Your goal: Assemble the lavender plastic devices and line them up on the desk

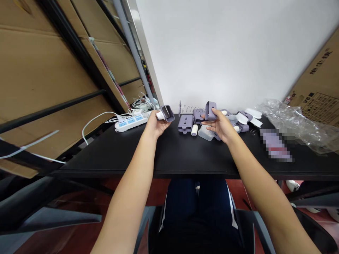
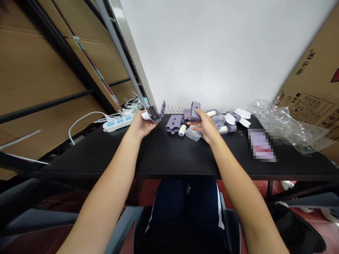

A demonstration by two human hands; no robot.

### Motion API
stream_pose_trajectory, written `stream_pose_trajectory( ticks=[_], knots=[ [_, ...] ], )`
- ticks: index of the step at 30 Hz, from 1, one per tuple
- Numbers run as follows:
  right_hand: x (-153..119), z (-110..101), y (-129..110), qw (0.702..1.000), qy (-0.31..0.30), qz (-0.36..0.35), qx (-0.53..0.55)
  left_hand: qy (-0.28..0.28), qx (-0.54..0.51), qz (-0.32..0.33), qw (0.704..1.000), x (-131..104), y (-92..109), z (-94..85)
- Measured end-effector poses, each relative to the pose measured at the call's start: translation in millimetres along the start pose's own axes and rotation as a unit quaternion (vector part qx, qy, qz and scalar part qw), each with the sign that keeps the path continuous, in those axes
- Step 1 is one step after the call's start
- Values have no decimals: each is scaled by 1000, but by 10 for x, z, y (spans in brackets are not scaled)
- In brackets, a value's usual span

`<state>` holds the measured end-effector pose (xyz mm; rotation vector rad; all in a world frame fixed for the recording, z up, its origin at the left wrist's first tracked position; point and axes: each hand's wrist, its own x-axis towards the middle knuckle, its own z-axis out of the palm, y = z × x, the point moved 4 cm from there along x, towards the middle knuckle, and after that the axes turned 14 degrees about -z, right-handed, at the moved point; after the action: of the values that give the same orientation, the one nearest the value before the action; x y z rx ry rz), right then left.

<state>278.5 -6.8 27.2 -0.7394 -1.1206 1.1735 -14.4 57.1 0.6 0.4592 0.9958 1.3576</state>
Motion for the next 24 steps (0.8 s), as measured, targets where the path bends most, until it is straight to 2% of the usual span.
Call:
stream_pose_trajectory(
  ticks=[5,15,24],
  knots=[
    [-36,48,0,999,-42,-9,-15,-32,-61,-3,998,-54,-19,69],
    [-67,109,-52,994,-92,-55,2,-88,-75,-30,993,-81,-77,161],
    [-78,126,-85,995,-79,-68,-6,-89,-49,-54,993,-162,-178,254]
  ],
)
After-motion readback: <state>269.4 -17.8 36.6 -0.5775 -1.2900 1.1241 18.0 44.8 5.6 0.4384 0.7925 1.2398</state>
